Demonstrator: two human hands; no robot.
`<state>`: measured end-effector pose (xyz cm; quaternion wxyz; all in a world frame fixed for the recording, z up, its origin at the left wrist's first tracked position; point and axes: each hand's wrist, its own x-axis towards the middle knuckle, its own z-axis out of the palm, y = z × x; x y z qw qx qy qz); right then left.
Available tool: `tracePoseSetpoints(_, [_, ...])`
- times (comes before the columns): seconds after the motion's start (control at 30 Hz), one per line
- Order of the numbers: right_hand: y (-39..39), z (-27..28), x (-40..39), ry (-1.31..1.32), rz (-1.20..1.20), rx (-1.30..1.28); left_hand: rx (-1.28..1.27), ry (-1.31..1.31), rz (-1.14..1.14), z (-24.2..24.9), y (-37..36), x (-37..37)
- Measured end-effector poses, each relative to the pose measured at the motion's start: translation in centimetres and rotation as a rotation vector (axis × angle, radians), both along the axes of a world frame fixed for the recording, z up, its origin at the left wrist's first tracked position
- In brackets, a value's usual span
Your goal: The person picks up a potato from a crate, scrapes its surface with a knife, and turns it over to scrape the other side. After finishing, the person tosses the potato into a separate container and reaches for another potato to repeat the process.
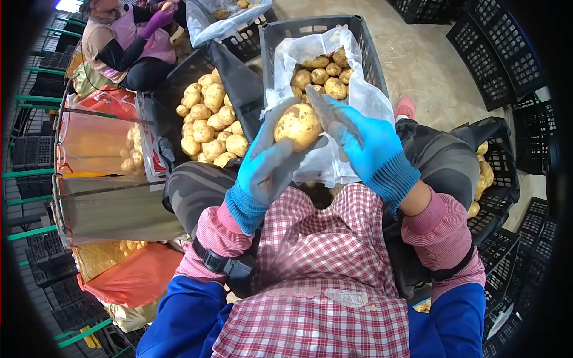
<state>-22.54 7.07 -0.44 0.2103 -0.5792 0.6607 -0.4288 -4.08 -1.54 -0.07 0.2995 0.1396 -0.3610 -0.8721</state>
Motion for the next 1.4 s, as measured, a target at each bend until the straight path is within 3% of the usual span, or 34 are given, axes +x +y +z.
tracePoseSetpoints(0.1, [0.1, -0.3, 0.2, -0.057, 0.029, -0.014, 0.007, -0.137, -0.028, 0.4, 0.2, 0.8])
tracePoseSetpoints(0.2, [0.1, 0.4, 0.2, -0.107, 0.041, 0.033, -0.019, -0.092, -0.004, -0.2, 0.0, 0.4])
tracePoseSetpoints(0.33, [0.0, -0.3, 0.4, -0.112, 0.029, -0.026, -0.206, -0.189, 0.042, 0.1, -0.2, 0.3])
tracePoseSetpoints(0.5, [0.9, 1.0, 1.0, -0.025, -0.01, 0.157, -0.59, -0.423, 0.164, 0.2, -0.1, 0.9])
tracePoseSetpoints(0.6, [1.2, 0.8, 1.7, 0.028, 0.027, 0.119, -0.461, -0.413, 0.157, 0.3, 0.1, 0.9])
tracePoseSetpoints(0.8, [0.6, 1.2, 1.5, 0.075, -0.009, 0.225, -0.959, -0.58, 0.261, -1.6, -0.8, 1.1])
tracePoseSetpoints(0.9, [1.0, 1.4, 2.9, 0.204, -0.014, 0.217, -1.111, -0.516, 0.33, -2.4, -1.1, 0.8])
tracePoseSetpoints(1.03, [0.5, 0.3, 1.8, 0.232, 0.007, 0.192, -1.251, -0.683, 0.296, -0.9, -1.2, 1.1])
tracePoseSetpoints(1.1, [0.2, 0.0, 1.5, 0.29, -0.027, 0.206, -1.205, -0.725, 0.339, -0.9, -1.1, 0.9])
tracePoseSetpoints(1.2, [1.2, 0.6, 3.3, 0.389, 0.114, 0.024, -1.199, -0.754, 0.376, -0.8, -1.3, 0.7])
tracePoseSetpoints(1.3, [1.1, 0.3, 2.7, 0.272, 0.11, 0.16, -1.189, -0.743, 0.377, -0.8, -1.7, 0.9])
tracePoseSetpoints(1.4, [-0.3, -0.7, 0.7, 0.32, -0.005, 0.249, -1.179, -0.721, 0.383, -0.8, -1.5, 1.0])
